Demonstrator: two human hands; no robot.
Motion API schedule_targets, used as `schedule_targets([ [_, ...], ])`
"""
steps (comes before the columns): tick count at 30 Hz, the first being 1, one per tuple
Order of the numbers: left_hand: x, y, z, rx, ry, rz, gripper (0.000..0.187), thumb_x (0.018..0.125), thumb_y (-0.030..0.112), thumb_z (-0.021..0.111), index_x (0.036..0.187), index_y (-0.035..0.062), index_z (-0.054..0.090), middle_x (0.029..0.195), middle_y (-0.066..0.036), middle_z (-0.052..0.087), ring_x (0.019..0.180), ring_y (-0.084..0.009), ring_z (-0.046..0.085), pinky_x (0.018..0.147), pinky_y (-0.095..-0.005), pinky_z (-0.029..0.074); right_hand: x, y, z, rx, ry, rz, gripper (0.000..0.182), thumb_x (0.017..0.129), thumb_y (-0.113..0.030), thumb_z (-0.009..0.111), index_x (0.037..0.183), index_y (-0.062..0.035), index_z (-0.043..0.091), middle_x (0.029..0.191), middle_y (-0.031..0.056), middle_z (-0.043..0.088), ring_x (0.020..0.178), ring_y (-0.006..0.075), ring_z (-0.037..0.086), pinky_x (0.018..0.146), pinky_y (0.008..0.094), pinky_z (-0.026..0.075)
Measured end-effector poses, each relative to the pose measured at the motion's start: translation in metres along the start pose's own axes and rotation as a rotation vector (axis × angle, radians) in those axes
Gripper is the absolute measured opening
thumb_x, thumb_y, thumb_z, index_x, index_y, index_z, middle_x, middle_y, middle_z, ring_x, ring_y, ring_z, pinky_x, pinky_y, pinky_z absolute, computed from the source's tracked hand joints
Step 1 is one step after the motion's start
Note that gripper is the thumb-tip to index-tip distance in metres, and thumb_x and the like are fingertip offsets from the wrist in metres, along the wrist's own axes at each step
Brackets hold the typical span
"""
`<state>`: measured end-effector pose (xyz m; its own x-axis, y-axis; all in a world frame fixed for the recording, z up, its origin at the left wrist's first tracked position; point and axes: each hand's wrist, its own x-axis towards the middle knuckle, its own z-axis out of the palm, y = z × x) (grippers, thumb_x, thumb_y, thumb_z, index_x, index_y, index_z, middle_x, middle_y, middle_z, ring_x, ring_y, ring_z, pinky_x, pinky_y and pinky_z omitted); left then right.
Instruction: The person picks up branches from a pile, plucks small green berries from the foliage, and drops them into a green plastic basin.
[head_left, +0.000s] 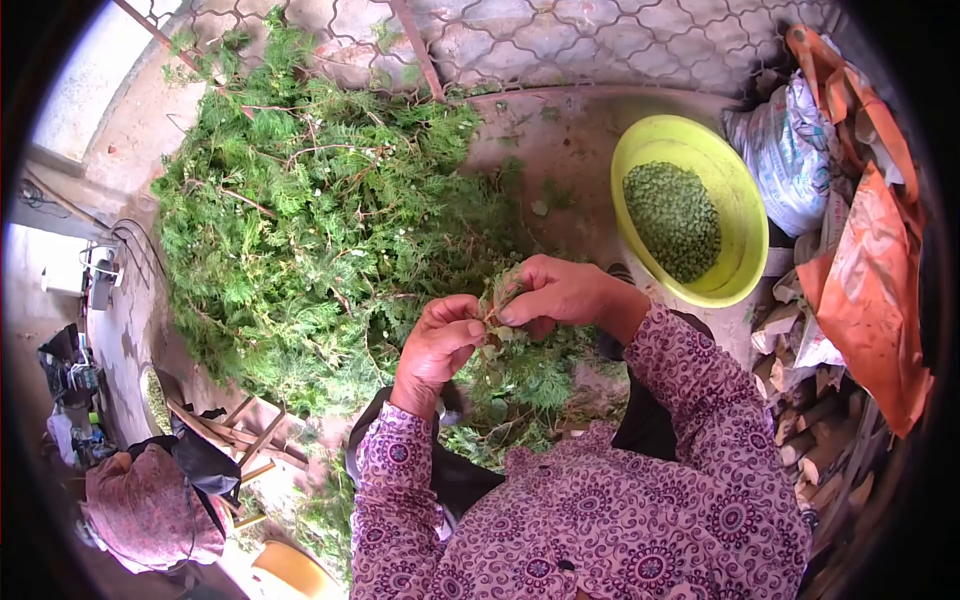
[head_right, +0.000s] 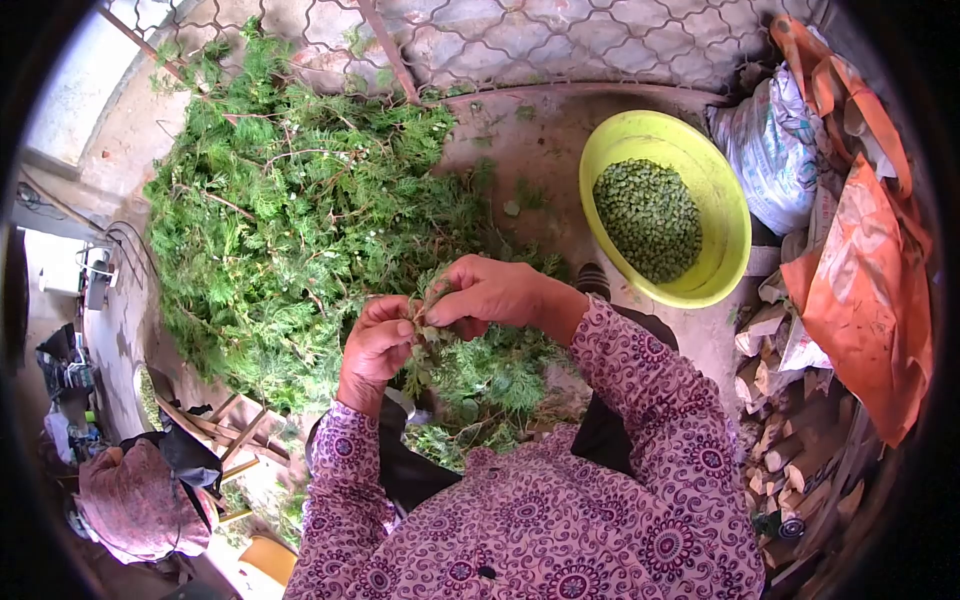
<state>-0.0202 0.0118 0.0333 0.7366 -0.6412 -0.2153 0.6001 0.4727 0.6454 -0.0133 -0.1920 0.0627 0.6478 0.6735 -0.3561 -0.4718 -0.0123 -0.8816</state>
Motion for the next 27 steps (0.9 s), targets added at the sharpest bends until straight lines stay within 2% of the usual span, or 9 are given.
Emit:
schedule_targets([
  [4,-0.002,-0.003,-0.001,-0.062,0.013,0.015,0.016,0.07,-0.001,0.061,0.086,-0.002,0.058,0.079,-0.007,0.062,0.07,-0.0148,0.058,0.067,-0.0265,0.046,0.001,0.006,0.002,0.253,0.06,0.009,0.012,0.076,-0.013,0.053,0.077,-0.0029,0.058,0.066,0.0034,0.058,0.051,0.009,0.052,0.043,0.0209,0.038],
  [6,-0.003,0.0,0.002,-0.096,0.029,0.051,0.017,0.069,-0.002,0.06,0.086,-0.0017,0.059,0.083,-0.009,0.062,0.073,-0.0163,0.059,0.068,-0.0274,0.047,-0.002,0.001,-0.006,0.545,0.005,-0.11,0.008,0.076,-0.008,0.05,0.078,-0.0027,0.055,0.07,0.0068,0.059,0.051,0.0088,0.052,0.041,0.0194,0.036],
  [7,-0.003,0.001,0.0,-0.096,0.03,0.052,0.017,0.069,-0.002,0.06,0.086,-0.0017,0.059,0.083,-0.009,0.062,0.073,-0.0163,0.059,0.068,-0.0274,0.047,-0.003,0.002,-0.011,0.568,-0.041,-0.152,0.007,0.077,-0.008,0.05,0.081,-0.0032,0.054,0.072,0.0082,0.059,0.052,0.0088,0.052,0.041,0.0179,0.035],
  [11,0.001,0.003,-0.019,-0.109,0.127,0.153,0.018,0.07,-0.001,0.061,0.088,-0.0008,0.058,0.086,-0.01,0.062,0.068,-0.0143,0.058,0.066,-0.0253,0.046,0.0,0.004,-0.013,0.434,0.052,-0.164,0.008,0.08,-0.01,0.052,0.085,-0.0036,0.052,0.071,0.0068,0.057,0.051,0.0085,0.05,0.041,0.0181,0.035],
  [13,0.001,0.003,-0.019,-0.128,0.184,0.204,0.016,0.071,-0.001,0.061,0.087,0.0008,0.058,0.084,-0.008,0.062,0.062,-0.0109,0.054,0.06,-0.0216,0.044,0.002,0.01,-0.011,0.277,0.106,-0.042,0.014,0.083,-0.018,0.055,0.087,-0.0047,0.052,0.069,0.0045,0.056,0.05,0.0078,0.048,0.041,0.0181,0.033],
  [16,0.003,0.004,-0.008,-0.06,0.196,0.207,0.014,0.073,0.0,0.06,0.087,0.0014,0.058,0.082,-0.007,0.062,0.061,-0.0094,0.052,0.057,-0.0199,0.041,0.002,0.011,0.001,0.283,0.028,0.0,0.018,0.084,-0.023,0.056,0.086,-0.0058,0.053,0.066,0.0011,0.053,0.049,0.0062,0.046,0.041,0.0178,0.032],
  [22,0.004,0.001,-0.007,0.08,0.182,0.149,0.013,0.074,0.006,0.063,0.086,0.0013,0.06,0.08,-0.002,0.061,0.06,-0.0067,0.049,0.056,-0.0197,0.039,0.008,0.011,0.002,0.312,0.066,0.002,0.014,0.08,-0.02,0.061,0.081,-0.0073,0.056,0.059,-0.0032,0.05,0.047,0.0048,0.044,0.042,0.0192,0.032],
  [23,0.003,0.0,-0.012,0.053,0.129,0.139,0.014,0.074,0.005,0.064,0.087,0.0014,0.06,0.08,-0.003,0.061,0.062,-0.0079,0.051,0.057,-0.0208,0.041,0.01,0.013,0.002,0.322,0.06,-0.023,0.014,0.079,-0.019,0.063,0.076,-0.0081,0.055,0.057,-0.0034,0.048,0.048,0.0053,0.045,0.041,0.0191,0.031],
  [27,0.002,-0.001,-0.007,0.075,0.044,0.123,0.019,0.072,0.001,0.065,0.091,0.0023,0.061,0.082,-0.004,0.062,0.072,-0.0131,0.058,0.065,-0.0254,0.047,0.006,0.01,0.005,0.402,0.005,-0.033,0.011,0.077,-0.014,0.064,0.078,-0.0072,0.056,0.061,-0.0024,0.052,0.049,0.0064,0.047,0.043,0.0193,0.034],
])
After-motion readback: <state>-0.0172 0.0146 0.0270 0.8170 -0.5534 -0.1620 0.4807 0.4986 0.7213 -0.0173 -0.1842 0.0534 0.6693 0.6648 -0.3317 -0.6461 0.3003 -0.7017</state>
